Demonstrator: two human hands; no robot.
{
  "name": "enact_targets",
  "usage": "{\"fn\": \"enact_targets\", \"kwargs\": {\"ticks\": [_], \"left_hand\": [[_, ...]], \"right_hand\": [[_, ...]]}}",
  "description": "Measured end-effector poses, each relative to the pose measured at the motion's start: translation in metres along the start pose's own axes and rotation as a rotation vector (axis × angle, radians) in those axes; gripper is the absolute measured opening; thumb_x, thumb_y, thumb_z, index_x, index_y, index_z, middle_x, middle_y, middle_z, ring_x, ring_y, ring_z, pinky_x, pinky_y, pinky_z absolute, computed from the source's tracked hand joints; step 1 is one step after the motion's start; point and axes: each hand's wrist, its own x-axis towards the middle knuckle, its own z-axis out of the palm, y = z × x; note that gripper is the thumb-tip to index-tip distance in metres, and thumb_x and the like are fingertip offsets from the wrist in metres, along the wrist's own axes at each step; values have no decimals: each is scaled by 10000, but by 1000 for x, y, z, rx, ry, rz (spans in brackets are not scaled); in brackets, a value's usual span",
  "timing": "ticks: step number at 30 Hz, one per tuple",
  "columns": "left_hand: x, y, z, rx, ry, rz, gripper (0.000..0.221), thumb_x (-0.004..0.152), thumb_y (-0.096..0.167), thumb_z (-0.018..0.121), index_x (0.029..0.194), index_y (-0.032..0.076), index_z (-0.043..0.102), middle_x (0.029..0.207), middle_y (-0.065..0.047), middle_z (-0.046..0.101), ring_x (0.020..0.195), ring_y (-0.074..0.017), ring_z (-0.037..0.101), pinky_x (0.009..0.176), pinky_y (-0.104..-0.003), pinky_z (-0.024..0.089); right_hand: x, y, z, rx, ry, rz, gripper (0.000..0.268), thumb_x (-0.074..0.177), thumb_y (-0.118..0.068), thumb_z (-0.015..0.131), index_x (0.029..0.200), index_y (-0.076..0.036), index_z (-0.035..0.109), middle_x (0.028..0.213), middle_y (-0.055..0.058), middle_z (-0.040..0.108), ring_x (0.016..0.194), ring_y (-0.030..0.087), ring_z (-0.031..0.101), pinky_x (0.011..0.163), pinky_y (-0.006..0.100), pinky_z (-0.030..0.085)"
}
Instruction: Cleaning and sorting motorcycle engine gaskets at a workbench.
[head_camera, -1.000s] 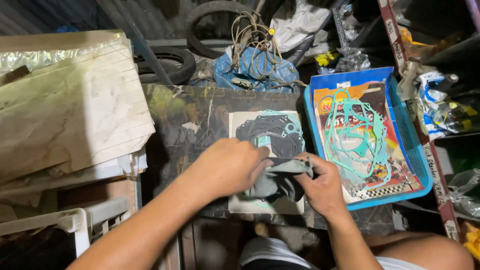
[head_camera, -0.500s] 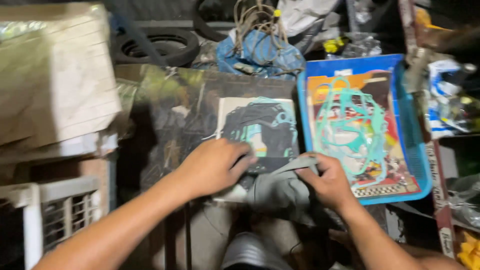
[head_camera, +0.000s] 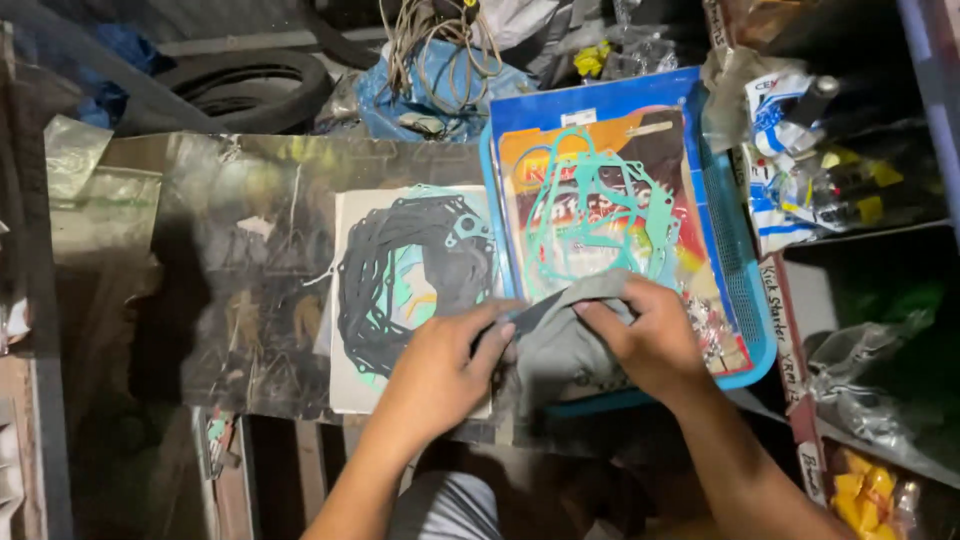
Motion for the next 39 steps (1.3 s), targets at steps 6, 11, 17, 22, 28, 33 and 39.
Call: {"fn": "enact_targets", "kwargs": {"ticks": [6,11,17,22,28,33,39], "left_hand": [[3,6,21,-410,-335,-82,566,1011,60,424,1555,-42,308,1305,-408,602,852,-442,753,770,-550,620],[-1,-22,53,-937,-220,-4,587,1001,-17,348,1566,-88,204,1610,-340,251,1375,-528,400,858,-560,592],[-16,-40,77,-1224,-30,-50,619,1000,-17,438,1587,-30,244,1597,-201,380,1429,-347,393,1044,-553,462],[-36,-47,53,-1525,-126,-133,559,956,-93,475,1504,13,432,1276,-116,568,981,-183,604,848,-348,556],[-46,-51,52,-1337,-175,-102,690,967,-56,414,1619,67,226,1676,-114,263,1545,-337,269,1004,-386,503],[-42,-44,46,-1352,-64,-56,645,1067,145,425,1639,98,130,1659,-187,276,1467,-354,402,929,-407,597],[-36,-41,42,-1283,117,-279,518,998,37,452,1513,-14,433,1438,-219,583,1438,-313,510,979,-458,577]], "right_hand": [[-2,-9,-3,-142,203,-420,187,838,-47,796,995,-147,817,1097,93,729,1037,330,660,965,420,519],[-16,-7,9,-152,355,-545,143,914,-131,788,1050,-168,811,1282,158,635,1145,367,594,1047,451,455],[-49,-10,48,-15,98,-714,359,961,-155,616,1275,11,666,1380,238,626,1280,466,577,1089,527,438],[-46,-1,49,-436,-73,-691,481,896,-356,562,1321,-162,678,1583,182,429,1491,467,349,1150,694,194],[-42,-14,50,-186,-119,-513,737,909,-261,533,1562,7,318,1606,293,335,1475,424,338,1222,544,187],[-35,-2,56,-102,7,-556,306,866,-2,621,1160,51,684,1501,256,502,1419,430,471,1207,512,361],[-33,-21,30,113,188,-307,170,905,109,609,1056,82,683,1208,220,701,1038,296,678,940,354,534]]}}
